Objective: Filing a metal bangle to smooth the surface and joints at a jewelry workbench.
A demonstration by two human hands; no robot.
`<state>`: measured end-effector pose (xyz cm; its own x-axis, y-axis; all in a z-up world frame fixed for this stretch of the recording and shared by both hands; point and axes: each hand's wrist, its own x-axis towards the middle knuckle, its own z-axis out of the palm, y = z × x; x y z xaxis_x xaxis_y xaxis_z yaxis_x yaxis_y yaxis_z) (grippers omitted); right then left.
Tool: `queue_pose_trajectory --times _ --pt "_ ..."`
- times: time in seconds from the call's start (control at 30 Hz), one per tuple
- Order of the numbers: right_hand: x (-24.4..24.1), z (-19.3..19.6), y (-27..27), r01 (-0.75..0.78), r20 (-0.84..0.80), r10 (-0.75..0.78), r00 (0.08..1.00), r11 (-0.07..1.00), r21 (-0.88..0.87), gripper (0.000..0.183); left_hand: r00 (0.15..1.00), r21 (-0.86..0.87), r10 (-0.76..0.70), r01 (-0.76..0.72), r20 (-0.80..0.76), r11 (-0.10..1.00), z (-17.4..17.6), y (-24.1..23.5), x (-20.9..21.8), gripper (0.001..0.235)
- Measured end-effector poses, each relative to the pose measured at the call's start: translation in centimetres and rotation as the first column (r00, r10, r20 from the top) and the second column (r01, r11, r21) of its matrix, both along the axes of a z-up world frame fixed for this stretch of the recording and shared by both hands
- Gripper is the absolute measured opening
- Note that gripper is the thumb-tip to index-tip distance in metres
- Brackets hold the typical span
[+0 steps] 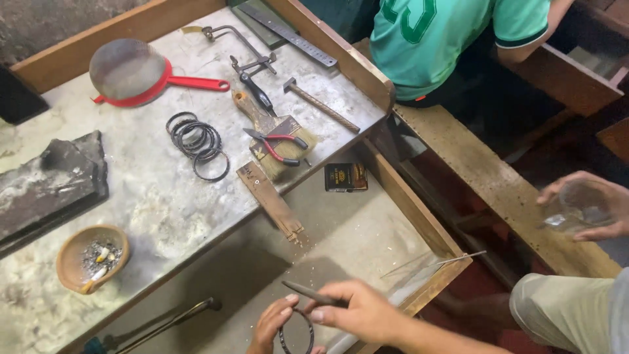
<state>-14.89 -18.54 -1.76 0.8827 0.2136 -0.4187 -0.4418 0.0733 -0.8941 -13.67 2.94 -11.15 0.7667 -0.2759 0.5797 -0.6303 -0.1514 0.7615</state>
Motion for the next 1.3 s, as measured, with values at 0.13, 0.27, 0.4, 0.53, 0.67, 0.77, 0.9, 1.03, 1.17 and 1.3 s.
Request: queue_pose_trajectory --times 0.13,0.27,0.4,0.53,0.67,0.77,0.9,1.03,1.17,1.3 --pt "-1.4 -2.3 1.6 0.139 -0.172 -0.112 0.979 0.978 0.157 0.004 1.0 -0.096 0.005 -0.006 -0.01 0.995 5.4 -1.4 -0.4 0.063" --pt "-0.3 -2.7 0.3 0.156 -0.067 -0.143 0.988 0.95 0.272 0.009 0.98 -0.005 -0.129 0.13 -0.153 0.992 7.2 -0.3 0.7 0.067" --pt "2.0 -0.3 -1.6 -0.066 0.05 0.057 0.997 0.978 0.2 0.006 0.977 0.012 -0.047 0.05 -0.208 0.999 10.1 -0.5 1.3 0.031" --pt "3.3 3.3 -2.3 -0.167 0.079 0.161 0.984 0.984 0.066 0.007 0.981 0.06 -0.009 0.021 -0.196 0.998 13.6 -0.8 2.0 0.022" --pt "3.8 5.5 -3.1 -0.235 0.326 0.201 0.924 0.97 0.066 0.017 0.981 -0.044 -0.093 0.087 -0.172 0.995 15.7 -1.4 2.2 0.013" --pt "3.8 6.4 -3.2 -0.254 0.376 0.2 0.905 0.962 0.1 0.019 0.976 -0.117 -0.142 0.123 -0.165 0.985 16.8 -1.8 2.2 0.012" --pt "4.4 7.5 -3.6 -0.295 0.474 0.205 0.857 0.948 0.123 0.019 0.972 -0.116 -0.179 0.163 -0.15 0.98 18.4 -2.2 2.5 0.013" --pt "5.1 8.5 -3.5 -0.318 0.512 0.223 0.83 0.942 0.105 0.019 0.986 -0.043 -0.153 0.15 -0.069 0.988 19.6 -2.1 3.1 0.012" --pt "5.4 8.9 -3.0 -0.204 0.418 0.181 0.89 0.979 0.012 0.021 0.992 0.135 -0.029 0.012 0.121 0.991 20.4 -2.2 3.6 0.013" --pt "6.2 10.0 -1.7 -0.055 0.47 0.109 0.876 0.99 -0.129 0.038 0.953 0.111 0.145 -0.119 -0.267 0.987 20.1 -2.0 2.8 0.022"
